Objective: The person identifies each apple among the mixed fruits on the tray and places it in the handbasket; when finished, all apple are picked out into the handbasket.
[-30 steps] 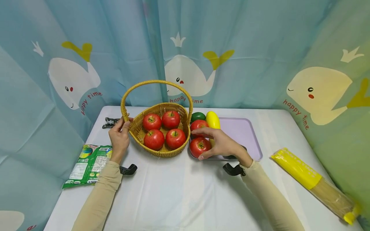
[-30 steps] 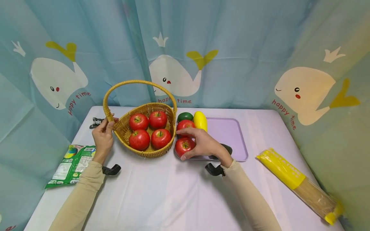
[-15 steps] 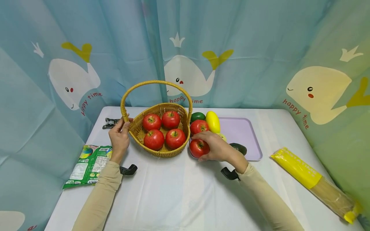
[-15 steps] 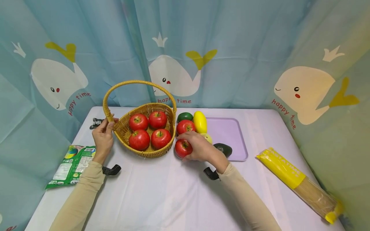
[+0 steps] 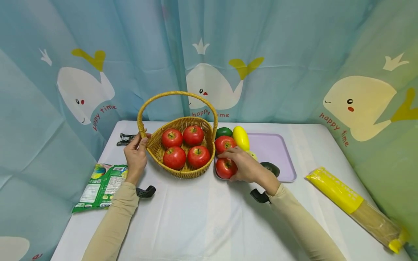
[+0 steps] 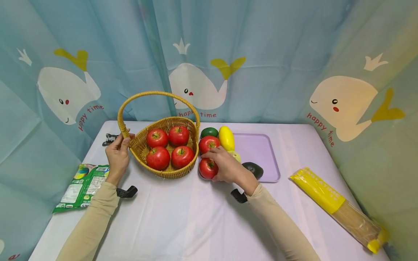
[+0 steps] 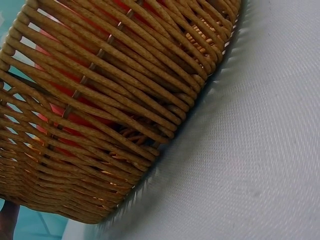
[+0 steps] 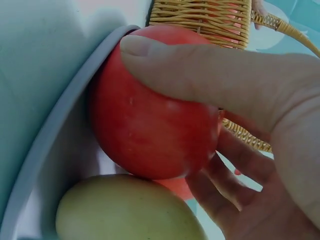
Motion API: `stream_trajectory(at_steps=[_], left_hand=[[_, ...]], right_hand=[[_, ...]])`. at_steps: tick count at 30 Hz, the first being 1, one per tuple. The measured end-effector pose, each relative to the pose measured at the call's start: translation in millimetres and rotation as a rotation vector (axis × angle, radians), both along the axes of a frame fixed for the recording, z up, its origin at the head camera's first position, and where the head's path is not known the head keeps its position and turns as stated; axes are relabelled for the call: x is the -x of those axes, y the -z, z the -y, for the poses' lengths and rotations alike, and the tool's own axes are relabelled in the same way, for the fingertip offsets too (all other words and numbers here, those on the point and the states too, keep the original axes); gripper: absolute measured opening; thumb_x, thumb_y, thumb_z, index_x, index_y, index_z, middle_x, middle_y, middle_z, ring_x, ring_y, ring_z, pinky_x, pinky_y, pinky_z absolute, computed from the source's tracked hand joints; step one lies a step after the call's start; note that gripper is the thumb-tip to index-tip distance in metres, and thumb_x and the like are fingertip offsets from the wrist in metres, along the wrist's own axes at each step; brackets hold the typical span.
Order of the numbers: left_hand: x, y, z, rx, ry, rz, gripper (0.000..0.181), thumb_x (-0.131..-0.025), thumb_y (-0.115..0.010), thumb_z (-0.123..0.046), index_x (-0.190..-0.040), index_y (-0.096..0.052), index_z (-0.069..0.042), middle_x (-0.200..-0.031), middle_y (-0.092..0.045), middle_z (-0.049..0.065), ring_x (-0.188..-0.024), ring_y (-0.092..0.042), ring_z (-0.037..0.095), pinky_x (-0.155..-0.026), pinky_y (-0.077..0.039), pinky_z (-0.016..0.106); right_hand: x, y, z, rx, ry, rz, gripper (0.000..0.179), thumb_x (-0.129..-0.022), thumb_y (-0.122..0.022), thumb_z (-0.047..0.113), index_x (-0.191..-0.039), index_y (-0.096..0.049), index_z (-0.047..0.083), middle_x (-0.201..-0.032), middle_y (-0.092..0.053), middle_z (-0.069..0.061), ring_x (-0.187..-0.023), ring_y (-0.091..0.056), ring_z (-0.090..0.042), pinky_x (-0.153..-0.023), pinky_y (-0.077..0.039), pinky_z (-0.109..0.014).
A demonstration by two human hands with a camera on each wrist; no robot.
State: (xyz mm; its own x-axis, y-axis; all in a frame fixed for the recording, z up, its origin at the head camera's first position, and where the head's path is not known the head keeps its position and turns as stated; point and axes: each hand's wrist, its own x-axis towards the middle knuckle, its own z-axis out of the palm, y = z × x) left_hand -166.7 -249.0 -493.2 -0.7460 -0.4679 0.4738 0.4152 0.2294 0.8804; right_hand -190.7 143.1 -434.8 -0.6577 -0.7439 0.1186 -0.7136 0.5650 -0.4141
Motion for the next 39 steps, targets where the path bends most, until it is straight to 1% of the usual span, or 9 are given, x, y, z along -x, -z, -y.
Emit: stream_trajectory(at_steps=[5, 9, 12, 17, 19, 24, 27, 35, 39], left_hand=[[-0.6, -0.7, -0.1, -0.007, 0.0, 0.009, 0.035, -0.107, -0.063, -0.009, -0.141, -0.068, -0.002, -0.121, -0.074, 0.028, -0.122, -0.069, 0.024, -0.104, -0.053, 0.014], [-0.5, -0.6, -0.1, -0.004, -0.003, 0.003, 0.036, -0.106, -0.063, -0.008, -0.14, -0.067, 0.003, -0.121, -0.075, 0.027, -0.122, -0.069, 0.02, -0.104, -0.053, 0.014], [0.4, -0.3, 0.3, -0.004, 0.003, -0.017, 0.034, -0.107, -0.063, -0.008, -0.138, -0.068, 0.004, -0.119, -0.078, 0.013, -0.119, -0.069, 0.007, -0.103, -0.053, 0.014], [1.9, 0.3, 1.0, -0.003, 0.015, -0.043, 0.032, -0.107, -0.062, -0.005, -0.135, -0.069, 0.007, -0.112, -0.076, -0.017, -0.119, -0.068, 0.002, -0.103, -0.053, 0.015], [2.2, 0.4, 1.3, -0.005, 0.015, -0.05, 0.032, -0.106, -0.062, -0.004, -0.135, -0.068, 0.008, -0.112, -0.078, -0.013, -0.119, -0.069, 0.003, -0.103, -0.053, 0.015], [2.0, -1.3, 0.3, -0.009, 0.01, -0.055, 0.03, -0.105, -0.063, -0.002, -0.134, -0.07, 0.006, -0.117, -0.076, 0.023, -0.119, -0.07, 0.007, -0.102, -0.054, 0.015], [1.7, -1.4, -0.1, -0.007, 0.007, -0.049, 0.03, -0.105, -0.063, -0.003, -0.134, -0.071, 0.005, -0.119, -0.074, 0.028, -0.12, -0.069, 0.007, -0.102, -0.054, 0.015], [-0.4, 2.1, -0.3, -0.018, 0.032, -0.039, 0.036, -0.107, -0.062, -0.006, -0.141, -0.066, 0.002, -0.115, -0.076, -0.014, -0.124, -0.067, 0.003, -0.106, -0.053, 0.017], [-0.5, 2.4, 0.1, -0.011, 0.027, -0.032, 0.036, -0.107, -0.062, -0.007, -0.143, -0.065, 0.0, -0.115, -0.075, -0.02, -0.127, -0.066, 0.006, -0.106, -0.052, 0.016]], right_hand=[[-0.5, 1.9, -1, 0.063, 0.024, -0.006, 0.079, -0.06, -0.103, 0.012, -0.132, -0.072, 0.007, -0.135, -0.067, -0.017, -0.127, -0.056, -0.037, -0.103, -0.056, -0.058], [-1.5, 0.4, -2, 0.142, 0.035, 0.015, 0.078, -0.058, -0.105, 0.015, -0.129, -0.074, 0.009, -0.129, -0.066, -0.014, -0.123, -0.059, -0.033, -0.1, -0.058, -0.056], [-1.1, -2.9, -3, 0.193, 0.037, 0.045, 0.078, -0.057, -0.105, 0.015, -0.128, -0.075, 0.011, -0.127, -0.066, -0.01, -0.12, -0.061, -0.03, -0.098, -0.061, -0.053], [0.8, -9.0, -5, 0.275, 0.033, 0.068, 0.076, -0.057, -0.103, 0.018, -0.128, -0.075, 0.014, -0.126, -0.066, -0.008, -0.117, -0.063, -0.029, -0.093, -0.064, -0.049], [2.0, -11.0, -5, 0.312, 0.024, 0.073, 0.076, -0.058, -0.103, 0.018, -0.129, -0.075, 0.016, -0.126, -0.065, -0.007, -0.116, -0.063, -0.028, -0.092, -0.064, -0.047], [4.5, -16.8, -4, 0.382, 0.003, 0.094, 0.076, -0.058, -0.103, 0.017, -0.129, -0.074, 0.019, -0.127, -0.063, -0.005, -0.116, -0.062, -0.025, -0.09, -0.065, -0.041], [6.3, -20.7, -3, 0.39, 0.004, 0.096, 0.077, -0.058, -0.104, 0.019, -0.129, -0.074, 0.021, -0.129, -0.063, -0.004, -0.116, -0.062, -0.023, -0.089, -0.064, -0.04], [11.9, -28.5, 3, 0.416, 0.034, 0.19, 0.077, -0.062, -0.105, 0.022, -0.132, -0.073, 0.025, -0.13, -0.072, 0.005, -0.12, -0.062, -0.017, -0.093, -0.062, -0.044], [14.0, -30.6, 6, 0.437, 0.073, 0.242, 0.078, -0.062, -0.106, 0.028, -0.132, -0.074, 0.029, -0.126, -0.072, 0.008, -0.113, -0.065, -0.016, -0.092, -0.063, -0.046]])
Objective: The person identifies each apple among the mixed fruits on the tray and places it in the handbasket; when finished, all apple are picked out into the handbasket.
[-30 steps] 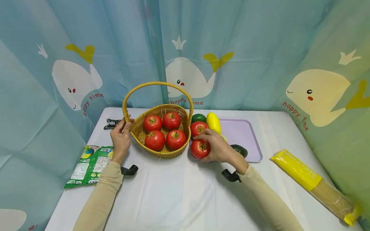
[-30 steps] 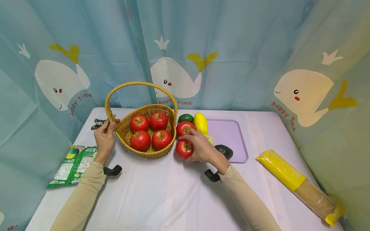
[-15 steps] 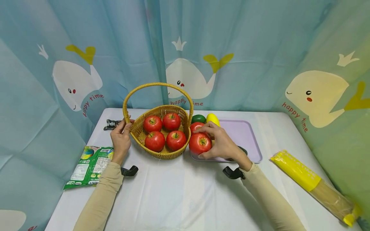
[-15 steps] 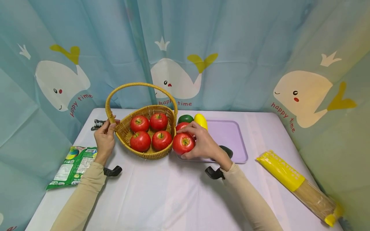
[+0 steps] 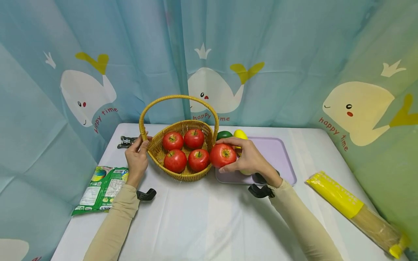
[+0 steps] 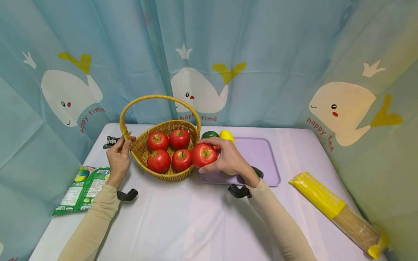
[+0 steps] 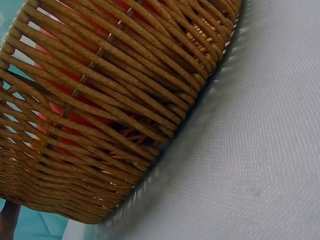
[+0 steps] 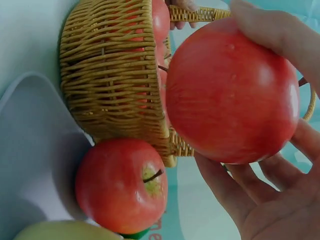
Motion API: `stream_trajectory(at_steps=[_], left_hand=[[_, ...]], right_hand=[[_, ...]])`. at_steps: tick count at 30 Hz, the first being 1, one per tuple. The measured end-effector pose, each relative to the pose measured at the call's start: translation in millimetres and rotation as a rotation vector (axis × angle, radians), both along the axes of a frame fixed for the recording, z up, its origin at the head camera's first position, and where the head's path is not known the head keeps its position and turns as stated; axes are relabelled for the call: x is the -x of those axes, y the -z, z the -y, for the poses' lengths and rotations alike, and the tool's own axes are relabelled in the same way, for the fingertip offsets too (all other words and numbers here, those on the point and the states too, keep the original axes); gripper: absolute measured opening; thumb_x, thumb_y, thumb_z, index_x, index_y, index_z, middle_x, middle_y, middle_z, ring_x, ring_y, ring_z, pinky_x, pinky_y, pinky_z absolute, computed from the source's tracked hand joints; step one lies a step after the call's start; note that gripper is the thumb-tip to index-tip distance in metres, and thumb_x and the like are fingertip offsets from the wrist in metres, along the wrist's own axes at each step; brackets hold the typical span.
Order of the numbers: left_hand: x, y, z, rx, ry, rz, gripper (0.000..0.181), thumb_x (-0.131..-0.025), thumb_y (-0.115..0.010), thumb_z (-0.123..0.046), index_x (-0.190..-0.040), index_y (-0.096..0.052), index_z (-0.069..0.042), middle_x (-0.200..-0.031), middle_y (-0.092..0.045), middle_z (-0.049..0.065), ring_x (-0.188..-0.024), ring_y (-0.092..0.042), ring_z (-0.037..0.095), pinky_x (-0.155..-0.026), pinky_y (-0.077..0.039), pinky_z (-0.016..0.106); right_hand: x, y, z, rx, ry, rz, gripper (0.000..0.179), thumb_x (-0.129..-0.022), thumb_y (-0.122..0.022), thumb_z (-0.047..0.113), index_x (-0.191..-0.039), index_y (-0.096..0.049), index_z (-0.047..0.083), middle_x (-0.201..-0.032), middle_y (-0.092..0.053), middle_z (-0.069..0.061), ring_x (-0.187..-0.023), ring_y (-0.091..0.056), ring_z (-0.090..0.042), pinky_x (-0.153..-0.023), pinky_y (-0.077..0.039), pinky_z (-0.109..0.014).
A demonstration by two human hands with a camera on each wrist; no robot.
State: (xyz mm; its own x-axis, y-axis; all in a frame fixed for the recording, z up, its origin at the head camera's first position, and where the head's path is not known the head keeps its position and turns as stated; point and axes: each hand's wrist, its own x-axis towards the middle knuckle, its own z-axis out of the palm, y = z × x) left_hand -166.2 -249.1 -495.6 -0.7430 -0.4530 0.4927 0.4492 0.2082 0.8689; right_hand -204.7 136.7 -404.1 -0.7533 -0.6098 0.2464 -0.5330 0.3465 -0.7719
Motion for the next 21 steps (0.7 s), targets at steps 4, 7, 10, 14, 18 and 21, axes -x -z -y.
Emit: stream_trajectory(at_steps=[4, 7, 10, 14, 18, 21], left_hand=[[0.7, 0.1, 0.8, 0.003, -0.007, -0.004, 0.035, -0.107, -0.063, -0.007, -0.14, -0.067, 0.003, -0.118, -0.078, -0.003, -0.127, -0.068, 0.017, -0.106, -0.053, 0.017], [1.4, 0.6, 1.1, 0.0, -0.004, -0.014, 0.034, -0.106, -0.064, -0.006, -0.137, -0.068, 0.005, -0.12, -0.077, 0.02, -0.124, -0.07, 0.02, -0.105, -0.054, 0.017], [1.5, 1.6, 1.1, -0.002, -0.005, -0.019, 0.034, -0.105, -0.064, -0.005, -0.138, -0.068, 0.005, -0.119, -0.072, 0.033, -0.119, -0.071, 0.016, -0.104, -0.054, 0.017], [2.2, 2.1, 1.5, 0.001, -0.011, -0.023, 0.032, -0.106, -0.064, -0.006, -0.135, -0.07, 0.004, -0.118, -0.077, 0.02, -0.12, -0.071, 0.012, -0.103, -0.054, 0.017], [2.6, 1.1, 1.8, 0.004, -0.01, -0.019, 0.031, -0.106, -0.064, -0.007, -0.133, -0.07, 0.006, -0.117, -0.079, 0.005, -0.123, -0.07, 0.015, -0.104, -0.054, 0.017], [2.3, 0.3, 1.8, 0.0, -0.005, -0.014, 0.032, -0.106, -0.064, -0.007, -0.135, -0.069, 0.006, -0.12, -0.077, 0.02, -0.123, -0.07, 0.017, -0.104, -0.054, 0.017]], right_hand=[[2.8, -2.0, 5, 0.041, 0.016, 0.03, 0.078, -0.061, -0.107, 0.03, -0.132, -0.075, 0.028, -0.127, -0.071, 0.008, -0.114, -0.064, -0.017, -0.091, -0.063, -0.048], [4.1, -3.7, 9, 0.065, 0.046, 0.065, 0.077, -0.06, -0.107, 0.029, -0.13, -0.076, 0.028, -0.125, -0.071, 0.007, -0.112, -0.065, -0.018, -0.088, -0.065, -0.042], [4.2, -6.7, 14, 0.096, 0.069, 0.113, 0.077, -0.06, -0.107, 0.028, -0.13, -0.077, 0.027, -0.124, -0.073, 0.006, -0.11, -0.068, -0.02, -0.086, -0.066, -0.038], [5.0, -10.6, 21, 0.144, 0.072, 0.161, 0.076, -0.06, -0.107, 0.028, -0.13, -0.077, 0.028, -0.126, -0.075, 0.004, -0.109, -0.072, -0.022, -0.086, -0.066, -0.037], [6.7, -13.2, 31, 0.19, 0.065, 0.184, 0.073, -0.062, -0.106, 0.026, -0.129, -0.077, 0.029, -0.126, -0.075, 0.003, -0.108, -0.074, -0.023, -0.087, -0.066, -0.037], [8.1, -14.9, 38, 0.219, 0.06, 0.197, 0.072, -0.064, -0.105, 0.023, -0.13, -0.077, 0.022, -0.127, -0.074, 0.002, -0.108, -0.074, -0.025, -0.088, -0.066, -0.037]])
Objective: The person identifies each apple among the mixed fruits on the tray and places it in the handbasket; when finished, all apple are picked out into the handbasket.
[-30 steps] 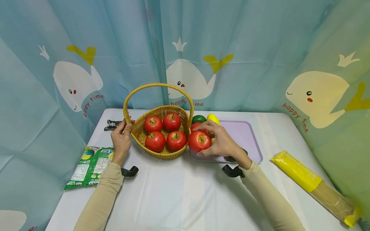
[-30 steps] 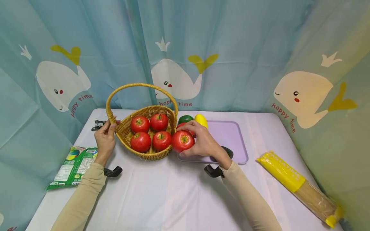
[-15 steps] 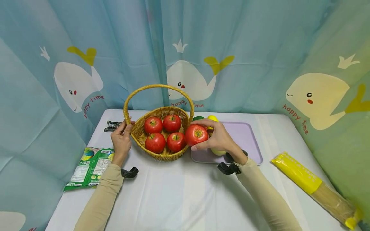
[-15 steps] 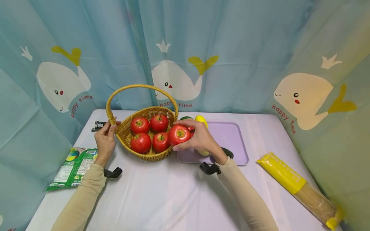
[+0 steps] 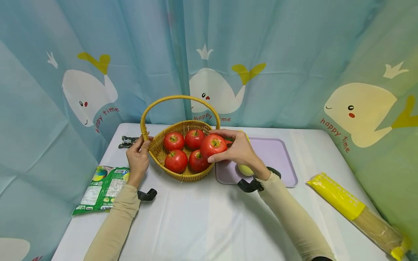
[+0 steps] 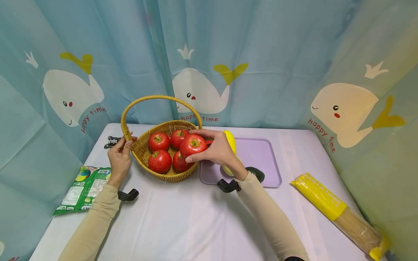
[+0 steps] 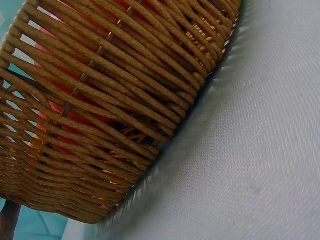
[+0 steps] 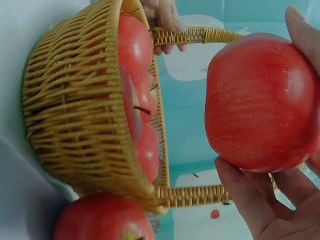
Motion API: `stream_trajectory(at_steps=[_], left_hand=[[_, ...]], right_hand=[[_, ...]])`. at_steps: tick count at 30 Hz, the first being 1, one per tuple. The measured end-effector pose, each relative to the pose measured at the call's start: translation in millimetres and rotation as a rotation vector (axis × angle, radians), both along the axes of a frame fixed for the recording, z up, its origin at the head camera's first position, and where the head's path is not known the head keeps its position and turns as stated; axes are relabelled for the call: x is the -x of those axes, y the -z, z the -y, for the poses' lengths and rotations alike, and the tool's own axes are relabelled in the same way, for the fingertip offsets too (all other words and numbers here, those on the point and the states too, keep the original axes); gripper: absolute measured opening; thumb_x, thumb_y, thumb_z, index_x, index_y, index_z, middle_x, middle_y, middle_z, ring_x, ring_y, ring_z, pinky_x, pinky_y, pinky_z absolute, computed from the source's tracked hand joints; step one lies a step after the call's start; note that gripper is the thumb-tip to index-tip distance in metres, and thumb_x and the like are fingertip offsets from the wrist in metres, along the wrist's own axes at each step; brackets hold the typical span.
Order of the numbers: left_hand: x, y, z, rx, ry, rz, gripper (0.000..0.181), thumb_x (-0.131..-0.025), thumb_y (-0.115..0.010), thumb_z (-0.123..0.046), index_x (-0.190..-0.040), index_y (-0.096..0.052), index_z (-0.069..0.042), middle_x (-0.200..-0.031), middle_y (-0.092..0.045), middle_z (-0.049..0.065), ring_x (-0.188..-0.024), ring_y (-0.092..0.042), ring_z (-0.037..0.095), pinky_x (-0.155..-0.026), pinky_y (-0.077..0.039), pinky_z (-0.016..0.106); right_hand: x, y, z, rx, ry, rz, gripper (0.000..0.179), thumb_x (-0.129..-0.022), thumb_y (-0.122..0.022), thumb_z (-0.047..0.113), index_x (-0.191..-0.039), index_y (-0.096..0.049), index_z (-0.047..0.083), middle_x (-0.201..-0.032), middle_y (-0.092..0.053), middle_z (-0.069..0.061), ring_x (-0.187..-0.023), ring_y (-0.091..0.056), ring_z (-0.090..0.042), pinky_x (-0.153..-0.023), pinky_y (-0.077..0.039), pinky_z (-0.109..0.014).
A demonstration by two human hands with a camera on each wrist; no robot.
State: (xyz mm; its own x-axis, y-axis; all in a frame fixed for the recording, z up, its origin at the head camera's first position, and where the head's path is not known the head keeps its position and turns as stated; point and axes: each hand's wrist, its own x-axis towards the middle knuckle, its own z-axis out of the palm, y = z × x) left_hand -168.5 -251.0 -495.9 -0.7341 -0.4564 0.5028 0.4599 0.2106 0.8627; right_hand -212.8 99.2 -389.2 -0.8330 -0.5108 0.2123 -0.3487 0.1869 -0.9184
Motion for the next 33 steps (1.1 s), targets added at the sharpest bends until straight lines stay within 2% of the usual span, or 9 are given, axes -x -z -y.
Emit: stream_trajectory(at_steps=[2, 5, 10, 17, 21, 29, 33], left_hand=[[-0.3, 0.1, -0.1, -0.005, 0.003, 0.002, 0.033, -0.106, -0.064, -0.006, -0.137, -0.068, 0.004, -0.121, -0.073, 0.031, -0.123, -0.07, 0.019, -0.103, -0.054, 0.016], [-0.2, 0.2, 0.3, -0.002, 0.003, 0.006, 0.033, -0.106, -0.064, -0.005, -0.137, -0.069, 0.002, -0.122, -0.07, 0.036, -0.122, -0.07, 0.016, -0.103, -0.054, 0.016], [0.2, -0.8, 0.2, 0.001, 0.004, 0.005, 0.034, -0.106, -0.064, -0.006, -0.137, -0.068, 0.005, -0.121, -0.072, 0.034, -0.118, -0.069, 0.005, -0.102, -0.054, 0.015], [0.3, -1.1, 0.0, -0.004, 0.006, 0.005, 0.035, -0.106, -0.064, -0.007, -0.138, -0.067, 0.006, -0.121, -0.07, 0.036, -0.117, -0.069, 0.003, -0.102, -0.054, 0.015], [0.2, -1.0, 0.4, 0.003, 0.006, 0.001, 0.035, -0.106, -0.064, -0.006, -0.138, -0.066, 0.007, -0.12, -0.071, 0.035, -0.118, -0.07, 0.006, -0.102, -0.054, 0.015], [0.9, -0.1, 0.6, -0.003, 0.004, 0.005, 0.033, -0.106, -0.064, -0.007, -0.137, -0.069, 0.004, -0.122, -0.072, 0.032, -0.12, -0.069, 0.004, -0.104, -0.054, 0.016], [-0.1, 0.1, 0.0, -0.011, 0.005, 0.007, 0.034, -0.106, -0.064, -0.005, -0.137, -0.067, 0.007, -0.122, -0.075, 0.025, -0.121, -0.068, 0.005, -0.104, -0.054, 0.016]], right_hand=[[0.6, -1.2, 4, 0.004, 0.002, 0.003, 0.072, -0.065, -0.104, 0.023, -0.131, -0.076, 0.018, -0.129, -0.074, 0.002, -0.11, -0.073, -0.025, -0.089, -0.066, -0.037], [1.3, -2.7, 11, -0.002, 0.003, 0.004, 0.07, -0.066, -0.103, 0.024, -0.131, -0.076, 0.019, -0.13, -0.073, 0.002, -0.112, -0.071, -0.024, -0.09, -0.066, -0.041], [3.0, -3.8, 23, -0.019, -0.009, -0.028, 0.068, -0.067, -0.103, 0.026, -0.131, -0.077, 0.024, -0.129, -0.073, 0.002, -0.114, -0.068, -0.022, -0.091, -0.065, -0.045], [5.0, -5.1, 34, -0.061, -0.028, -0.048, 0.071, -0.069, -0.102, 0.028, -0.134, -0.076, 0.024, -0.126, -0.075, 0.0, -0.115, -0.067, -0.022, -0.094, -0.064, -0.046], [7.0, -4.6, 39, -0.075, -0.06, -0.026, 0.073, -0.072, -0.101, 0.029, -0.139, -0.072, 0.025, -0.13, -0.073, 0.0, -0.117, -0.067, -0.023, -0.095, -0.064, -0.043], [10.9, -0.5, 57, -0.031, -0.135, 0.018, 0.071, -0.077, -0.099, 0.028, -0.142, -0.07, 0.026, -0.13, -0.072, 0.0, -0.116, -0.068, -0.024, -0.094, -0.064, -0.039], [12.8, 1.6, 67, -0.024, -0.156, 0.034, 0.072, -0.078, -0.098, 0.028, -0.144, -0.069, 0.025, -0.129, -0.072, 0.001, -0.116, -0.067, -0.023, -0.095, -0.064, -0.04]])
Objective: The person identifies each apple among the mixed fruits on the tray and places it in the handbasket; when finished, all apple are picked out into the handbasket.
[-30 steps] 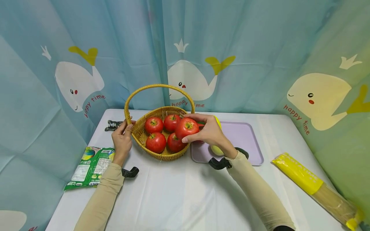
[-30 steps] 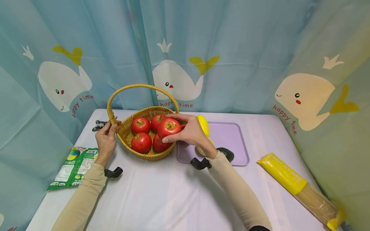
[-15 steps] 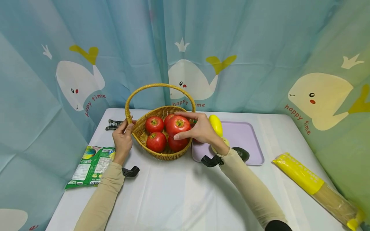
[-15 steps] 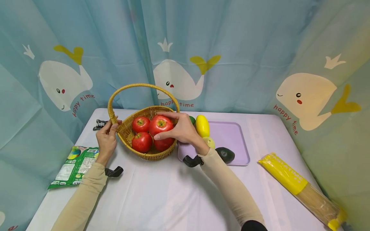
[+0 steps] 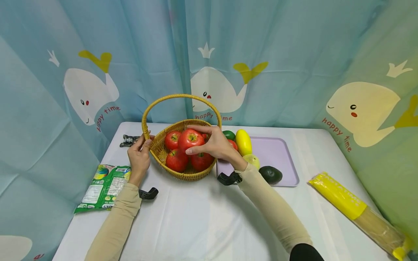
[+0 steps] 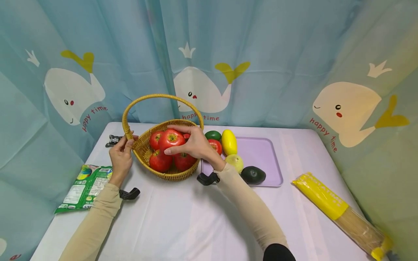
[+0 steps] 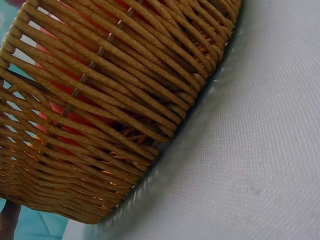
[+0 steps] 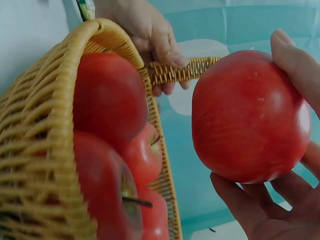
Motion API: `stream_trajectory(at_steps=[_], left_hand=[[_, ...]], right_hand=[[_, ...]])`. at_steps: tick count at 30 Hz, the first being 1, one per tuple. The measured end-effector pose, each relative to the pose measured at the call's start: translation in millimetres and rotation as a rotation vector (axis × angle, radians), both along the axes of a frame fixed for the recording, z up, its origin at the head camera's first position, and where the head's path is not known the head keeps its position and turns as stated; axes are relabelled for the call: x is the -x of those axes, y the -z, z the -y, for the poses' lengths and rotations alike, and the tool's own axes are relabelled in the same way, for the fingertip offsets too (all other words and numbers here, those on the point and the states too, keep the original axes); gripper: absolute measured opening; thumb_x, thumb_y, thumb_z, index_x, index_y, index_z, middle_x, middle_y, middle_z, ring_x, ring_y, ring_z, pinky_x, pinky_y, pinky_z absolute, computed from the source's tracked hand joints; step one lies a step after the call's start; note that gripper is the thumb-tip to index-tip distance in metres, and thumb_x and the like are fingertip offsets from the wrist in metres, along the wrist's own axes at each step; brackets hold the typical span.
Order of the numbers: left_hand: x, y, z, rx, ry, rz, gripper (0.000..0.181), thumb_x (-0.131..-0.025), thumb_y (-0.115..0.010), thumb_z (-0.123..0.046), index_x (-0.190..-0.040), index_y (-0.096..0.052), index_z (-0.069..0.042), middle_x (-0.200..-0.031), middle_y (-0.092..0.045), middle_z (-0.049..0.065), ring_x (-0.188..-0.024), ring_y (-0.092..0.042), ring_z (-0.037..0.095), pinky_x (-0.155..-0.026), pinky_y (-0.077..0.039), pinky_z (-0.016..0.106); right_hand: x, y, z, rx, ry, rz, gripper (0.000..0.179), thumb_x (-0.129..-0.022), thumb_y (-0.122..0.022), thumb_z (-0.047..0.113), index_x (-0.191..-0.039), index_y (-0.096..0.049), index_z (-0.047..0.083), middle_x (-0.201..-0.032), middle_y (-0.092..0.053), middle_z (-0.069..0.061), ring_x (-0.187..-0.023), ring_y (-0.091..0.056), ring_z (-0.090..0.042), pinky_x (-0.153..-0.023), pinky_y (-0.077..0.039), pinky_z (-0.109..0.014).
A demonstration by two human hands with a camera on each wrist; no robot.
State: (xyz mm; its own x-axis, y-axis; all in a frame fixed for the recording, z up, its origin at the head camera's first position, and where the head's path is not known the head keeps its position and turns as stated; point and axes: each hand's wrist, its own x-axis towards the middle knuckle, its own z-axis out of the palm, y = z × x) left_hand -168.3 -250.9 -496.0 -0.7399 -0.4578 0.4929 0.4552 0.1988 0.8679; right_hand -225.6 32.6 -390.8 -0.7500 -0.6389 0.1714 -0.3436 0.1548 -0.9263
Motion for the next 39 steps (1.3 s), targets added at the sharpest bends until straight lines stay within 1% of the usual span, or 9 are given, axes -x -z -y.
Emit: stream_trajectory(at_steps=[6, 8, 10, 15, 17, 24, 31, 36, 39], left_hand=[[-0.7, 0.5, 0.2, -0.011, 0.002, 0.027, 0.033, -0.106, -0.064, -0.008, -0.136, -0.069, 0.004, -0.12, -0.076, -0.012, -0.128, -0.067, 0.017, -0.105, -0.054, 0.017], [-0.7, 0.6, 0.4, -0.005, -0.002, 0.029, 0.032, -0.106, -0.064, -0.009, -0.136, -0.07, 0.003, -0.119, -0.075, -0.016, -0.129, -0.067, 0.02, -0.105, -0.054, 0.017], [-0.5, 0.6, 0.5, 0.001, -0.007, 0.028, 0.032, -0.106, -0.064, -0.009, -0.135, -0.07, 0.003, -0.119, -0.076, -0.011, -0.128, -0.067, 0.017, -0.104, -0.054, 0.017], [0.6, 0.9, 1.0, 0.012, -0.011, 0.014, 0.032, -0.106, -0.064, -0.007, -0.135, -0.069, 0.006, -0.122, -0.075, 0.023, -0.124, -0.068, 0.009, -0.104, -0.054, 0.017], [1.3, 1.3, 1.2, 0.013, -0.008, 0.01, 0.032, -0.106, -0.063, -0.007, -0.135, -0.069, 0.006, -0.123, -0.072, 0.031, -0.124, -0.068, 0.011, -0.105, -0.053, 0.017], [1.0, 1.8, -0.4, 0.008, -0.024, 0.007, 0.033, -0.105, -0.063, -0.001, -0.137, -0.069, 0.002, -0.122, -0.072, 0.034, -0.121, -0.07, 0.013, -0.101, -0.054, 0.014], [3.5, 0.5, -4.4, -0.001, -0.073, -0.033, 0.032, -0.101, -0.062, 0.011, -0.132, -0.068, 0.013, -0.123, -0.071, 0.035, -0.121, -0.071, 0.023, -0.102, -0.053, 0.014], [-5.5, -16.4, -16.7, 0.084, -0.152, -0.041, 0.03, -0.098, -0.063, 0.013, -0.128, -0.067, 0.017, -0.114, -0.067, 0.041, -0.107, -0.064, 0.01, -0.095, -0.048, 0.01], [-11.4, -27.3, -23.1, 0.112, -0.184, -0.034, 0.029, -0.099, -0.065, 0.008, -0.127, -0.068, 0.017, -0.108, -0.06, 0.039, -0.1, -0.052, 0.003, -0.091, -0.041, 0.016]], right_hand=[[5.2, 3.2, 15, -0.01, 0.008, 0.005, 0.069, -0.078, -0.097, 0.026, -0.142, -0.07, 0.029, -0.133, -0.072, 0.003, -0.117, -0.066, -0.021, -0.095, -0.063, -0.04], [7.6, 3.7, 21, -0.007, 0.006, 0.0, 0.069, -0.078, -0.097, 0.026, -0.141, -0.071, 0.029, -0.135, -0.071, 0.003, -0.117, -0.067, -0.021, -0.095, -0.063, -0.04], [10.5, 4.9, 26, -0.009, 0.003, 0.002, 0.07, -0.078, -0.098, 0.026, -0.142, -0.07, 0.027, -0.136, -0.071, 0.003, -0.116, -0.067, -0.02, -0.094, -0.063, -0.039], [16.7, 10.1, 39, -0.019, -0.004, 0.025, 0.074, -0.077, -0.099, 0.027, -0.144, -0.069, 0.021, -0.135, -0.072, 0.002, -0.115, -0.068, -0.019, -0.094, -0.063, -0.037], [18.9, 12.5, 43, -0.01, -0.013, 0.042, 0.074, -0.077, -0.098, 0.024, -0.144, -0.069, 0.02, -0.136, -0.072, 0.001, -0.116, -0.068, -0.02, -0.095, -0.062, -0.038], [24.7, 20.6, 61, -0.029, -0.015, 0.058, 0.072, -0.077, -0.098, 0.026, -0.143, -0.07, 0.024, -0.137, -0.071, 0.002, -0.116, -0.068, -0.018, -0.096, -0.062, -0.035], [26.5, 24.4, 77, -0.06, -0.001, 0.05, 0.072, -0.075, -0.099, 0.031, -0.141, -0.071, 0.03, -0.135, -0.072, 0.0, -0.115, -0.068, -0.015, -0.096, -0.061, -0.033], [27.8, 27.2, 83, -0.085, 0.0, 0.072, 0.072, -0.076, -0.099, 0.031, -0.142, -0.07, 0.03, -0.135, -0.072, 0.001, -0.115, -0.069, -0.014, -0.096, -0.061, -0.034], [28.7, 27.3, 86, -0.098, -0.004, 0.078, 0.072, -0.076, -0.098, 0.032, -0.142, -0.07, 0.03, -0.136, -0.072, 0.002, -0.114, -0.07, -0.015, -0.095, -0.062, -0.034]])
